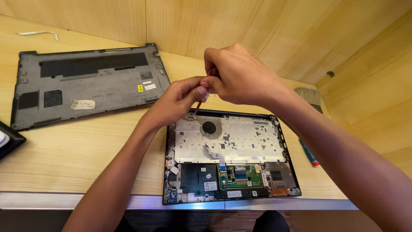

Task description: The person uses a red screwdriver to remove multiple screws from the laptop's internal metal shield. After unscrewing all fasteners, they lift and remove the keyboard assembly from the laptop chassis.

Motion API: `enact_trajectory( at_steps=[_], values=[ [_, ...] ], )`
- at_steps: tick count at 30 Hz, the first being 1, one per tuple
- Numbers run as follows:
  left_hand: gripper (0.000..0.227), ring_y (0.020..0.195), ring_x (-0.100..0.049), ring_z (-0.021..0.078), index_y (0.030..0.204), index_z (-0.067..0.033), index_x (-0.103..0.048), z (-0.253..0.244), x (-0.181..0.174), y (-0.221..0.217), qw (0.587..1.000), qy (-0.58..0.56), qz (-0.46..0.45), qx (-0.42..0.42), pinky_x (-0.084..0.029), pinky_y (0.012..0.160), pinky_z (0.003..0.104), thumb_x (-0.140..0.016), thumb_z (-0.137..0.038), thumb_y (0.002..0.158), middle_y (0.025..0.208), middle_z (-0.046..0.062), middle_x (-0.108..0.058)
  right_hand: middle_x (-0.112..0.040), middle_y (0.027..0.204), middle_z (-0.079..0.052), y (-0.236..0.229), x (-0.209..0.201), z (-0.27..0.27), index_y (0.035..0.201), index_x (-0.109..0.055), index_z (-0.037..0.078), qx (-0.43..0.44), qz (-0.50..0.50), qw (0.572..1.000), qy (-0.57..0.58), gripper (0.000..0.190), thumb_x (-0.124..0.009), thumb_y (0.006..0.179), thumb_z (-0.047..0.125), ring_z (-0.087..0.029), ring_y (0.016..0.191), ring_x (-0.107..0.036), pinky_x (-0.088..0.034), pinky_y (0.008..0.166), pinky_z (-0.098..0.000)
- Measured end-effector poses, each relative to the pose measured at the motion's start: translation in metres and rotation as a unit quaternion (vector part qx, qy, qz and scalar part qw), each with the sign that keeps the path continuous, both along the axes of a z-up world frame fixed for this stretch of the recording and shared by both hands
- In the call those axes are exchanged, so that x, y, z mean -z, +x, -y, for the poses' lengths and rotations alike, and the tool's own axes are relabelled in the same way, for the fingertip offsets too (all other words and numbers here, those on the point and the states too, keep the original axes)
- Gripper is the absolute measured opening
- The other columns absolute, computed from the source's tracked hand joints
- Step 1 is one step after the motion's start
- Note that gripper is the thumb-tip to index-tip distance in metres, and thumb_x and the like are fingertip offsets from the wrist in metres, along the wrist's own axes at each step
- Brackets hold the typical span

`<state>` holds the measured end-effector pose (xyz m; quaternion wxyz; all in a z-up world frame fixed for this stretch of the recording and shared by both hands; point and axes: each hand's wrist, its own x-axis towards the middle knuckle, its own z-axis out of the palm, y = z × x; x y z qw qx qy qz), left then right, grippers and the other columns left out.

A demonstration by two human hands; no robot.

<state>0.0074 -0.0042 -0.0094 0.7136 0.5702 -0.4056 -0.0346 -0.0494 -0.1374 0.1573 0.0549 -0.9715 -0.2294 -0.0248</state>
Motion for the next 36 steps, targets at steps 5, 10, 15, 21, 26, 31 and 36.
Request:
enact_trajectory(
  at_steps=[5,10,15,21,26,31,36],
  values=[
    [0.021,0.082,-0.065,0.0132,0.101,-0.0035,-0.066,-0.006,-0.017,-0.008,0.994,0.004,0.049,-0.1,-0.055,0.081,0.03,-0.074,-0.013,0.085,0.085,0.008,-0.071,-0.061,0.078,-0.014,-0.001,0.004,0.003,0.086,-0.056,0.003,-0.09,-0.012,0.995,0.032,0.011,-0.064,0.079,0.001,-0.04,0.083,-0.065,-0.051,0.071,-0.0482],
    [0.04,0.07,-0.069,0.0206,0.083,-0.0034,-0.054,-0.001,-0.025,-0.009,0.971,0.004,0.119,-0.207,-0.056,0.069,0.031,-0.089,-0.018,0.069,0.072,0.01,-0.066,-0.064,0.095,-0.016,-0.011,-0.005,-0.002,0.1,-0.055,0.001,-0.091,-0.036,0.995,0.028,0.026,-0.055,0.076,-0.007,-0.033,0.091,-0.069,-0.052,0.076,-0.0485],
    [0.037,0.051,-0.056,0.0138,0.07,-0.0118,-0.045,0.013,-0.002,0.006,0.924,0.008,0.217,-0.314,-0.047,0.05,0.024,-0.082,-0.012,0.071,0.055,0.0,-0.048,-0.063,0.078,-0.016,-0.013,0.007,-0.024,0.088,-0.063,0.004,0.112,0.019,0.989,-0.091,0.045,-0.049,0.094,0.046,-0.042,0.079,-0.067,-0.052,0.069,-0.0542],
    [0.029,0.091,-0.064,0.0188,0.104,-0.0055,-0.059,-0.003,-0.01,-0.006,0.991,0.081,0.08,-0.063,-0.056,0.079,0.038,-0.074,-0.017,0.083,0.09,0.008,-0.067,-0.058,0.077,-0.011,-0.002,0.014,0.0,0.089,-0.054,0.006,-0.055,0.016,0.998,-0.011,0.014,-0.056,0.089,0.02,-0.041,0.076,-0.065,-0.052,0.064,-0.0467],
    [0.022,0.097,-0.057,0.0108,0.114,-0.006,-0.063,-0.013,-0.016,-0.009,0.997,0.057,0.004,0.06,-0.052,0.088,0.031,-0.058,-0.007,0.093,0.098,0.003,-0.065,-0.058,0.082,-0.013,-0.015,0.001,0.005,0.085,-0.056,0.004,-0.106,-0.019,0.994,0.016,0.007,-0.06,0.08,0.002,-0.039,0.083,-0.064,-0.051,0.072,-0.0441],
    [0.029,0.08,-0.064,0.0093,0.093,-0.0037,-0.063,-0.013,-0.019,-0.01,0.998,0.036,0.047,-0.032,-0.055,0.083,0.028,-0.083,-0.005,0.071,0.081,0.003,-0.068,-0.058,0.082,-0.014,-0.017,0.006,0.005,0.085,-0.057,0.005,-0.181,-0.008,0.982,0.052,0.028,-0.045,0.07,-0.016,-0.039,0.09,-0.061,-0.051,0.078,-0.0442],
    [0.041,0.064,-0.066,0.0188,0.077,-0.0081,-0.05,-0.005,-0.017,-0.008,0.968,0.1,0.141,-0.18,-0.055,0.064,0.031,-0.088,-0.016,0.066,0.065,0.005,-0.063,-0.064,0.088,-0.025,-0.032,-0.018,-0.02,0.091,-0.063,0.001,0.095,-0.072,0.99,-0.073,0.042,-0.055,0.086,0.041,-0.046,0.087,-0.065,-0.051,0.073,-0.0542]
  ],
)
